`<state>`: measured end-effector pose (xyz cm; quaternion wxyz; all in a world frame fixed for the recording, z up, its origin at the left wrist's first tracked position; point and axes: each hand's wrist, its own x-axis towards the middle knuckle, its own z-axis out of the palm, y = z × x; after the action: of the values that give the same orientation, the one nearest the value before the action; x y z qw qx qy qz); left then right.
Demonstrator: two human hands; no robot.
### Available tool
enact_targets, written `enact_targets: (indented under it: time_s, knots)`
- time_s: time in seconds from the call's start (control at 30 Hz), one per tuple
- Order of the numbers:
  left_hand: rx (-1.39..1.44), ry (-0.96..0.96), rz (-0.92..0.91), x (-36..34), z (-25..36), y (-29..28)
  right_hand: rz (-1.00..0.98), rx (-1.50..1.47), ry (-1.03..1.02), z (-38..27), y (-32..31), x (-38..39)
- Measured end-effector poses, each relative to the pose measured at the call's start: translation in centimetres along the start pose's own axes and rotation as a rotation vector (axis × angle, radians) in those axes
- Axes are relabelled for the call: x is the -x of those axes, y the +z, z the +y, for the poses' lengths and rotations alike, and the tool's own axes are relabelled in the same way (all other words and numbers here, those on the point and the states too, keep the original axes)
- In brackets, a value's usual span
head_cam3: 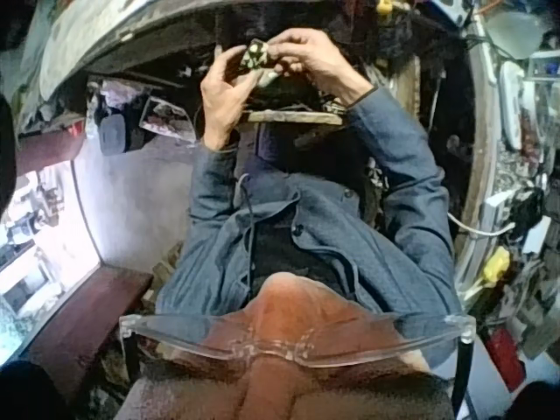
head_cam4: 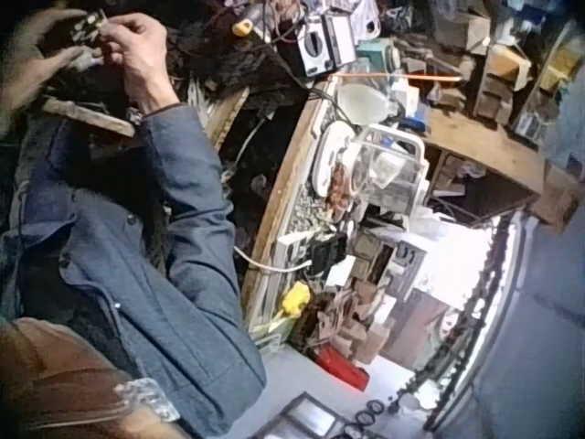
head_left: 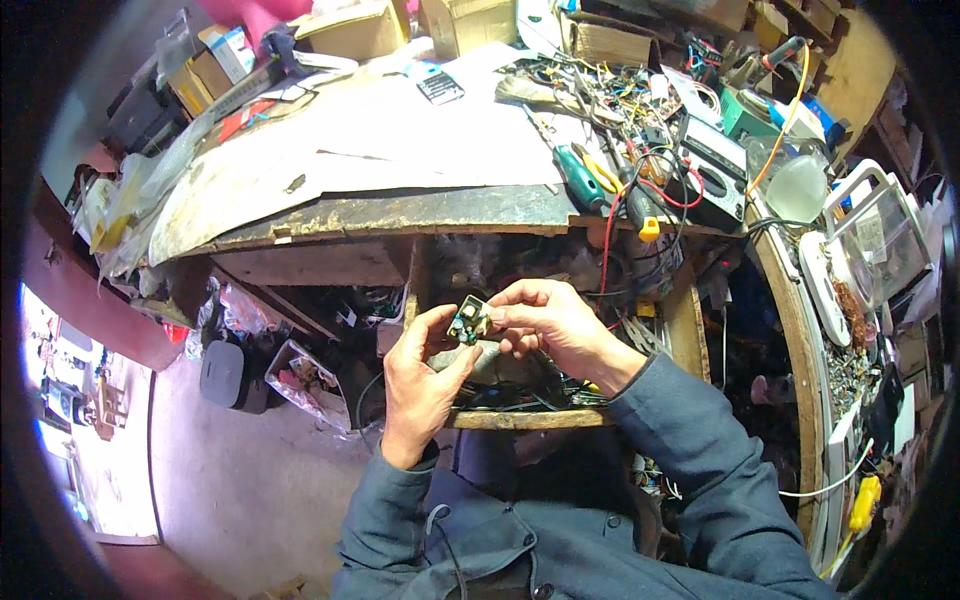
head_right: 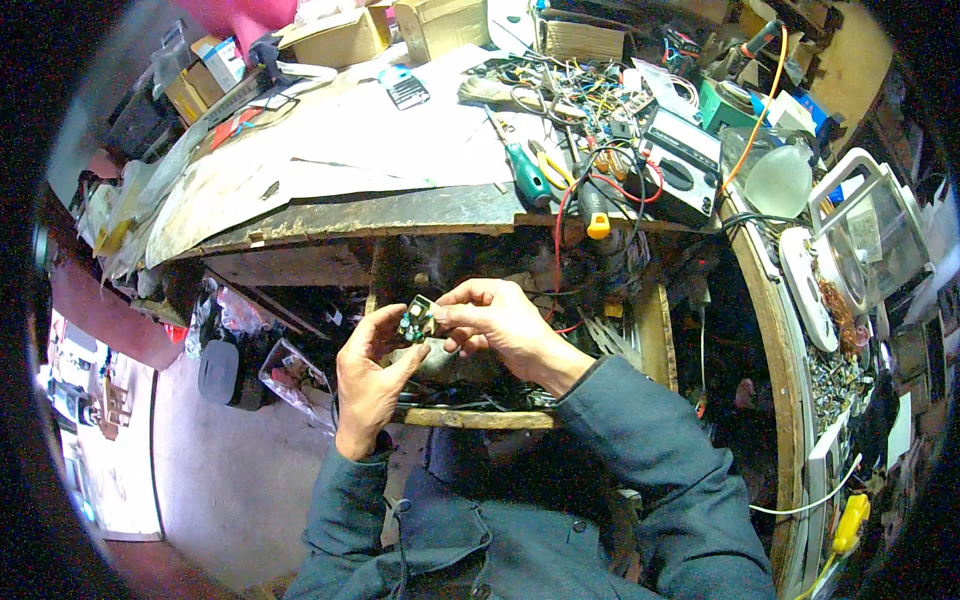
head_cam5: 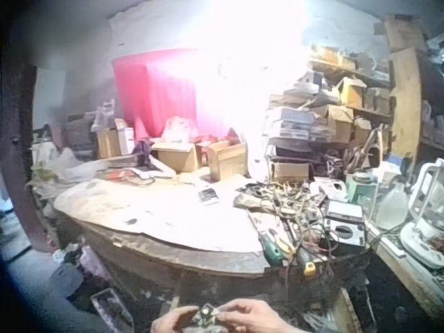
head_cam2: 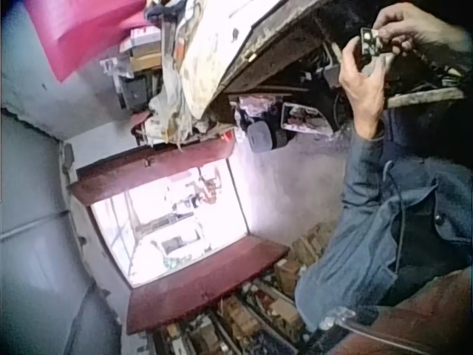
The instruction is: The person holds a small green circuit board and uses a soldering iron to apply solder to several points on the board. They then use pliers to adjust or remove a component and briefly handle a black rectangular device before returning to the circuit board.
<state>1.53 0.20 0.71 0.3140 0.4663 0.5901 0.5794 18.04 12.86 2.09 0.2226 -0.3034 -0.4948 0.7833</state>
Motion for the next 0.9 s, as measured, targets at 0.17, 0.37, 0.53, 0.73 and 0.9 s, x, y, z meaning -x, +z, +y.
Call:
enact_targets:
  time_s: [0.17,0.37,0.53,0.73,0.9]
  knots:
    - [-0.054,0.008,0.014,0.04,-0.32,0.04,-0.006,0.028,0.020,0.16,0.03,-0.20]
    - [-0.061,0.021,0.030,-0.05,-0.21,-0.01,-0.023,0.050,0.029,0.14,0.06,-0.20]
    - [-0.084,0.041,0.059,-0.15,-0.49,-0.10,-0.027,0.085,0.046,0.11,0.14,-0.18]
    - [-0.118,0.063,0.060,-0.18,-0.65,-0.24,-0.050,0.100,0.018,0.17,-0.05,-0.23]
    - [-0.098,0.049,0.040,-0.11,-0.42,-0.09,-0.052,0.122,0.007,0.16,-0.03,-0.26]
